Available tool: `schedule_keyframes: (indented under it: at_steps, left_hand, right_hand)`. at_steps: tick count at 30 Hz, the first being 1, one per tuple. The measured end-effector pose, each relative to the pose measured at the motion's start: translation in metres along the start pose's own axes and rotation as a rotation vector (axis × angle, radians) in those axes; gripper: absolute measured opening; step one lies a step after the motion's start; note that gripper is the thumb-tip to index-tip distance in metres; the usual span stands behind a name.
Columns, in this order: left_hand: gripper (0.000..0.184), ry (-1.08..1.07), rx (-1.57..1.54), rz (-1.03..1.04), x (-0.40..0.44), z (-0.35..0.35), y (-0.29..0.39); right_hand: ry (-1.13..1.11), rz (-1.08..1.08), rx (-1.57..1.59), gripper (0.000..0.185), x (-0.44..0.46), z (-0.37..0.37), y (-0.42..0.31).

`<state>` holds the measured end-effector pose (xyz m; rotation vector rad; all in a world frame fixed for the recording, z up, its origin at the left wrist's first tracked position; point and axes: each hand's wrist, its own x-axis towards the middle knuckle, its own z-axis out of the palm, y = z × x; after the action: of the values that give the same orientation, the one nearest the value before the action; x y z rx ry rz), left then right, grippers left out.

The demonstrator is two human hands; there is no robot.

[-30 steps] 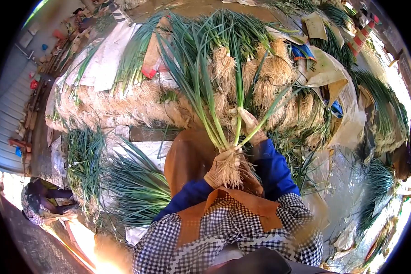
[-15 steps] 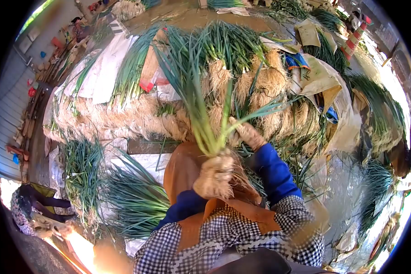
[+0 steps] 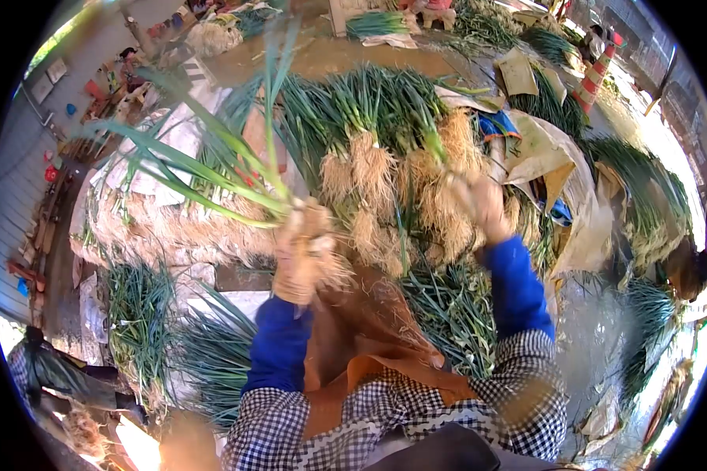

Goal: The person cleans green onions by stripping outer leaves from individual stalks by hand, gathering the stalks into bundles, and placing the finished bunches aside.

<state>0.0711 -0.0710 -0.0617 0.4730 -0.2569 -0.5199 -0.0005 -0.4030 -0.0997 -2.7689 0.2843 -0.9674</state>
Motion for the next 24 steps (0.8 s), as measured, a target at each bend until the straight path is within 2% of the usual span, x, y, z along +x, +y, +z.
schedule_keyframes:
  at_steps: [2, 3, 4, 5, 6, 7, 8, 9, 10, 12, 14, 16, 17, 18, 20, 21, 22, 24]
  left_hand:
    - [0.03, 0.026, 0.182, -0.179, -0.014, -0.007, -0.049]
    - [0.028, 0.05, 0.027, -0.302, -0.026, -0.012, -0.076]
    - [0.026, 0.074, -0.131, -0.414, -0.038, -0.021, -0.101]
    - [0.026, 0.072, -0.16, -0.498, -0.051, -0.063, -0.134]
    - [0.027, 0.066, -0.188, -0.583, -0.062, -0.096, -0.161]
    - [0.026, 0.144, -0.188, -0.617, -0.072, -0.079, -0.167]
    - [0.024, 0.14, -0.144, -0.743, -0.082, -0.088, -0.172]
    - [0.023, 0.159, -0.036, -0.657, -0.093, -0.081, -0.173]
    - [0.022, 0.174, 0.076, -0.57, -0.099, -0.073, -0.174]
    - [0.022, 0.181, 0.007, -0.639, -0.096, -0.095, -0.196]
    - [0.022, 0.089, 0.128, -0.523, -0.1, -0.105, -0.208]
    - [0.022, 0.031, 0.212, -0.541, -0.104, -0.1, -0.199]
    - [0.025, -0.057, 0.494, -0.26, -0.107, -0.093, -0.192]
    - [0.027, -0.192, 0.751, -0.048, -0.108, -0.098, -0.192]
    - [0.03, -0.384, 1.228, 0.387, -0.104, -0.121, -0.194]
    - [0.031, -0.409, 1.142, 0.381, -0.096, -0.114, -0.191]
    - [0.032, -0.43, 1.06, 0.367, -0.093, -0.109, -0.185]
    - [0.028, -0.304, 0.949, 0.198, -0.091, -0.111, -0.18]
  right_hand:
    - [-0.106, 0.052, 0.155, 0.022, -0.061, -0.023, -0.055]
    - [-0.239, 0.225, 0.447, 0.024, -0.087, -0.022, -0.072]
    - [-0.232, 0.377, 0.851, 0.029, -0.116, -0.008, -0.079]
    - [-0.265, 0.234, 0.672, 0.028, -0.145, 0.004, -0.076]
    - [-0.501, 0.166, 0.558, 0.028, -0.152, -0.006, -0.087]
    - [-0.572, 0.051, 0.507, 0.03, -0.162, 0.002, -0.077]
    - [-0.642, -0.066, 0.454, 0.033, -0.169, 0.01, -0.066]
    - [-0.663, 0.122, 0.577, 0.044, -0.156, 0.0, -0.067]
    - [-0.78, 0.31, 0.241, 0.055, -0.13, 0.001, -0.07]
    - [-0.543, 0.264, -0.061, 0.054, -0.104, 0.008, -0.083]
    - [-0.7, 0.223, -0.142, 0.049, -0.09, 0.028, -0.091]
    - [-0.673, 0.112, -0.268, 0.037, -0.104, 0.051, -0.09]
    - [-0.545, 0.05, -0.323, 0.033, -0.118, 0.057, -0.088]
    - [-0.326, -0.049, -0.276, 0.03, -0.139, 0.061, -0.084]
    - [-0.452, -0.202, -0.085, 0.025, -0.171, 0.044, -0.074]
    - [-0.485, -0.115, 0.082, 0.021, -0.183, 0.023, -0.074]
    - [-0.296, -0.271, 0.148, 0.02, -0.199, 0.003, -0.059]
    - [-0.382, 0.391, 0.412, 0.024, -0.224, -0.03, -0.03]
